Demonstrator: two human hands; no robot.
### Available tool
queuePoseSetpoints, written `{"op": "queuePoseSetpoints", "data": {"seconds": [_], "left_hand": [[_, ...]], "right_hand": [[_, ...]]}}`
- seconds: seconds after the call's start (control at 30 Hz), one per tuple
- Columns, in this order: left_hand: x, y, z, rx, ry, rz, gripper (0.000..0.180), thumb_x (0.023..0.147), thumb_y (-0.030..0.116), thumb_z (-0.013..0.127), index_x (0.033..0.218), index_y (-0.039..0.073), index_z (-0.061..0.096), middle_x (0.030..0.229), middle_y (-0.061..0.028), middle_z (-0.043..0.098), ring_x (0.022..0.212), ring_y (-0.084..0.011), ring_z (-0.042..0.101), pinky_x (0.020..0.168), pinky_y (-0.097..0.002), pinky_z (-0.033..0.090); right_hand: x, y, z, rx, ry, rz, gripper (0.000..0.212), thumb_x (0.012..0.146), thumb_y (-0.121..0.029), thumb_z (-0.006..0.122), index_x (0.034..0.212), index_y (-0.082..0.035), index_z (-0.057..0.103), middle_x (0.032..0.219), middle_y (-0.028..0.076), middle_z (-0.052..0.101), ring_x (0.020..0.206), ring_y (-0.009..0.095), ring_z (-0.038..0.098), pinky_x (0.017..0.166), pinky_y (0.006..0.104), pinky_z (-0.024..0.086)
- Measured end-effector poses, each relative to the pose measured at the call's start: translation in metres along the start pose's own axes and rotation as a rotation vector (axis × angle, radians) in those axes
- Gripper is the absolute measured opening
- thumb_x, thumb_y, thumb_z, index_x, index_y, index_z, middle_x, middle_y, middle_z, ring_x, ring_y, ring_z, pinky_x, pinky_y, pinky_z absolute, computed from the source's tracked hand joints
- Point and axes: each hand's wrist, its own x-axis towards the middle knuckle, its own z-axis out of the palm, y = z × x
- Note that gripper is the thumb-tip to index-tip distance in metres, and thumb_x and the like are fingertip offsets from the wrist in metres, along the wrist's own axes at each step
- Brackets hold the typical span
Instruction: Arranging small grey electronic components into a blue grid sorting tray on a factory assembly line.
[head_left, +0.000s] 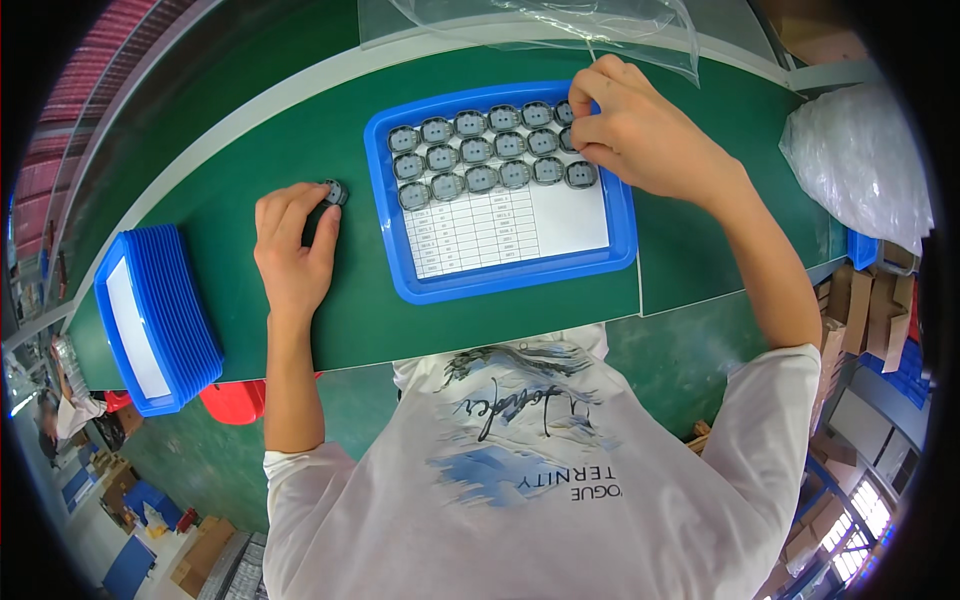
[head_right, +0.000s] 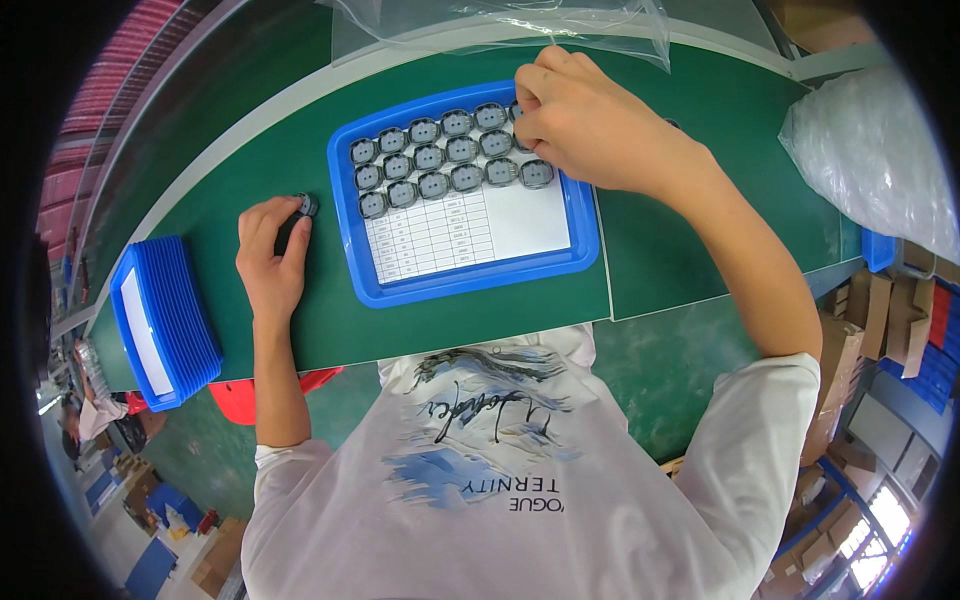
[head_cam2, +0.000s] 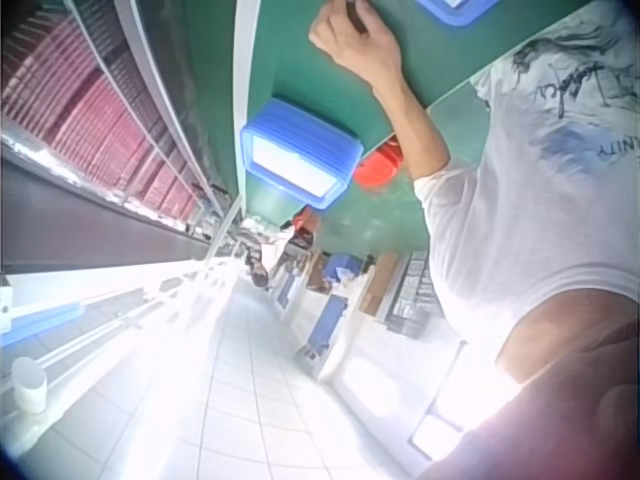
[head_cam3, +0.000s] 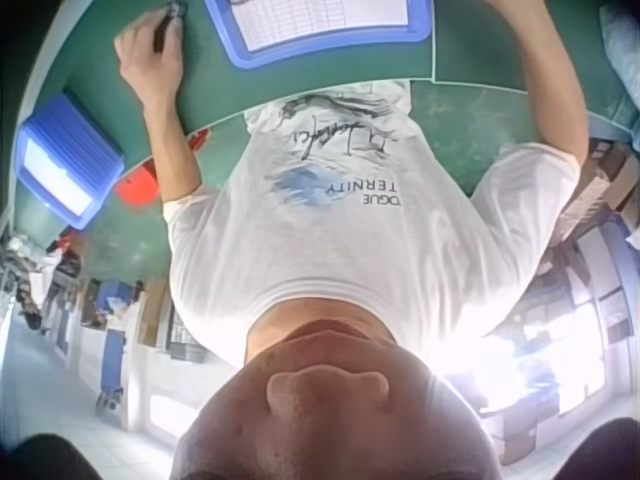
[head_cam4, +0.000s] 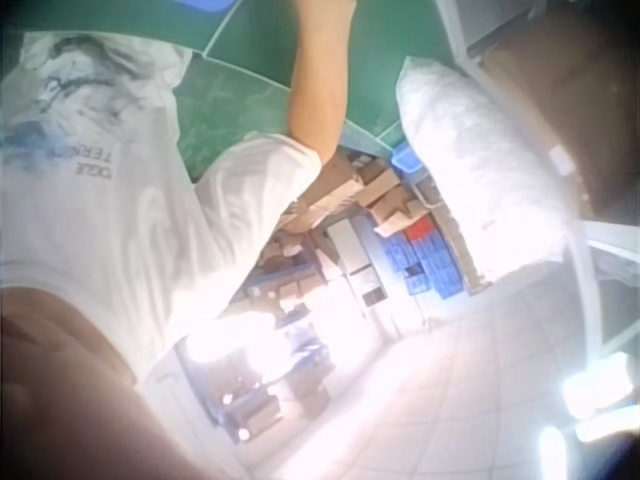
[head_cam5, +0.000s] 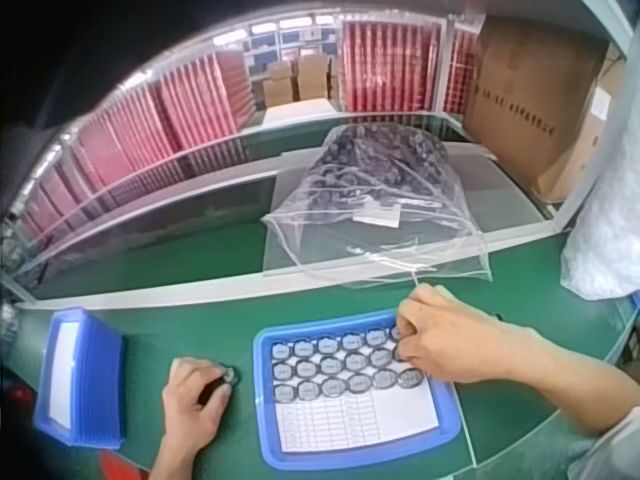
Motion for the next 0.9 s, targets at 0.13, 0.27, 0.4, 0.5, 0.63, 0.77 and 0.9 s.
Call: {"op": "queuePoseSetpoints", "data": {"seconds": [0.13,0.27,0.4,0.5,0.63,0.77,0.9], "left_hand": [[0.0,0.0,-0.001,-0.006,-0.002,-0.002,0.023,0.08,0.0,0.077,0.102,0.004,0.072,0.106,-0.0096,0.07,0.101,-0.0282,0.063,0.088,-0.0368,0.053],[0.0,0.002,-0.002,-0.005,-0.005,-0.024,0.024,0.079,0.001,0.077,0.102,0.004,0.073,0.106,-0.0094,0.07,0.101,-0.0281,0.063,0.088,-0.0368,0.053],[-0.001,0.002,-0.002,-0.004,-0.003,-0.024,0.024,0.079,0.001,0.078,0.103,0.005,0.073,0.107,-0.009,0.07,0.102,-0.028,0.063,0.088,-0.0366,0.053],[0.0,0.003,-0.001,-0.003,-0.004,-0.018,0.025,0.079,0.001,0.078,0.103,0.005,0.073,0.106,-0.009,0.071,0.102,-0.028,0.064,0.089,-0.0366,0.053],[0.0,0.003,-0.001,0.007,-0.005,-0.023,0.025,0.078,0.001,0.078,0.102,0.004,0.073,0.106,-0.0091,0.071,0.102,-0.0281,0.064,0.089,-0.0366,0.053],[0.0,0.002,-0.001,0.011,-0.006,-0.02,0.025,0.078,0.0,0.078,0.102,0.004,0.073,0.106,-0.0092,0.071,0.102,-0.0282,0.064,0.088,-0.0365,0.053],[0.0,0.002,0.0,0.004,-0.004,-0.012,0.024,0.078,0.0,0.077,0.102,0.004,0.073,0.106,-0.0096,0.071,0.102,-0.0284,0.064,0.089,-0.0366,0.053]], "right_hand": [[0.0,0.001,0.0,-0.004,-0.005,-0.01,0.008,0.075,-0.005,0.077,0.08,-0.003,0.071,0.1,0.007,0.054,0.107,0.027,0.052,0.093,0.0383,0.047],[-0.004,0.0,0.001,0.046,0.058,0.002,0.014,0.074,-0.005,0.078,0.084,-0.003,0.069,0.102,0.007,0.055,0.107,0.029,0.052,0.093,0.0387,0.047],[-0.018,-0.018,-0.005,0.146,0.095,0.032,0.017,0.073,-0.006,0.079,0.085,-0.003,0.067,0.103,0.008,0.056,0.107,0.03,0.052,0.093,0.0408,0.046],[-0.028,-0.023,0.01,0.079,0.092,0.015,0.016,0.073,-0.005,0.079,0.084,-0.003,0.067,0.1,0.008,0.055,0.106,0.031,0.052,0.093,0.0419,0.045],[-0.027,-0.021,0.012,0.058,0.121,-0.009,0.013,0.073,-0.004,0.076,0.081,-0.003,0.066,0.096,0.008,0.054,0.101,0.029,0.052,0.089,0.0405,0.044],[-0.024,-0.019,0.011,0.066,0.094,-0.031,0.013,0.072,-0.003,0.075,0.079,-0.003,0.065,0.095,0.007,0.054,0.1,0.029,0.051,0.088,0.0402,0.044],[-0.023,-0.017,0.011,0.068,0.11,-0.055,0.013,0.072,-0.004,0.076,0.079,-0.003,0.064,0.095,0.007,0.054,0.1,0.029,0.051,0.089,0.04,0.044]]}}
